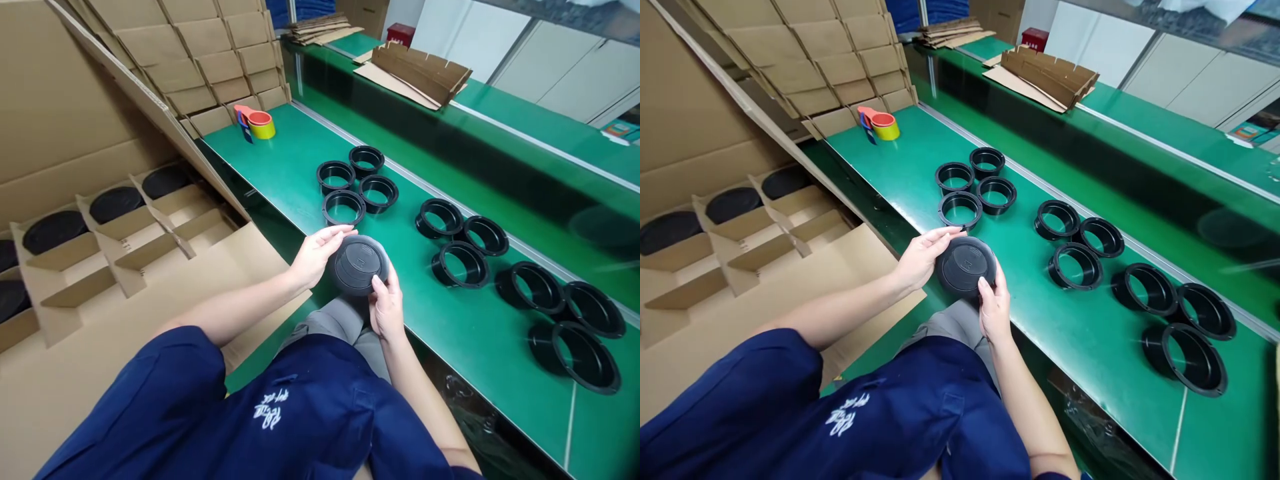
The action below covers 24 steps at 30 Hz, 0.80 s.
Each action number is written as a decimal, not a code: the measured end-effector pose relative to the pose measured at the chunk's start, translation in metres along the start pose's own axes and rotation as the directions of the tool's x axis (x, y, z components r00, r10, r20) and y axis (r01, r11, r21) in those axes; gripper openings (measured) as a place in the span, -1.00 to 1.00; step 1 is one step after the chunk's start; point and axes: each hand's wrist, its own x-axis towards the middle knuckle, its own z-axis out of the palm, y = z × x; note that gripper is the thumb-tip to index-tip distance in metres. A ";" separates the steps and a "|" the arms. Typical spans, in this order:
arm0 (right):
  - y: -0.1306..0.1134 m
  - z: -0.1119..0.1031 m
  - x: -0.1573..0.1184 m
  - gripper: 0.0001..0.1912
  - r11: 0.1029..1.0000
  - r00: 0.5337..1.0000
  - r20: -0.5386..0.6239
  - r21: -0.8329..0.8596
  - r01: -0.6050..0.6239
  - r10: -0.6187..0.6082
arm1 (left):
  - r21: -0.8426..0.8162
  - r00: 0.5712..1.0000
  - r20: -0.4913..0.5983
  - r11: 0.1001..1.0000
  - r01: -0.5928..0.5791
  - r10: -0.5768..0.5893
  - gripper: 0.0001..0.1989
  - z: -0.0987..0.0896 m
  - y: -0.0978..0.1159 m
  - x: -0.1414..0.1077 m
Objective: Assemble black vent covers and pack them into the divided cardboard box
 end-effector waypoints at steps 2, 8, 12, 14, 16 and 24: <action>-0.001 -0.001 0.000 -0.36 1.000 1.000 -0.025 0.024 -0.015 0.016 | -0.038 0.999 0.019 0.999 0.033 -0.032 -0.58 0.002 0.000 0.001; -0.005 -0.005 -0.001 -0.37 0.997 0.999 -0.051 0.074 -0.012 0.016 | -0.063 0.985 0.163 0.995 0.075 -0.064 -0.52 0.002 0.007 -0.004; 0.000 -0.012 -0.002 -0.33 0.999 0.999 -0.046 0.028 0.027 -0.026 | 0.094 0.968 0.250 0.995 -0.045 0.020 -0.41 0.002 0.005 -0.009; 0.006 -0.016 -0.002 -0.34 0.998 0.998 -0.021 -0.024 0.066 -0.066 | 0.106 0.981 0.182 0.991 -0.082 0.062 -0.52 0.003 0.001 -0.008; 0.011 -0.019 -0.003 -0.36 0.995 0.996 -0.010 -0.053 0.090 -0.091 | 0.083 0.993 0.106 0.994 -0.070 0.061 -0.60 0.004 -0.003 -0.005; 0.008 -0.019 0.000 -0.35 0.998 0.996 -0.084 0.048 0.035 -0.031 | 0.060 0.991 0.119 0.997 0.047 -0.054 -0.59 0.008 -0.008 0.005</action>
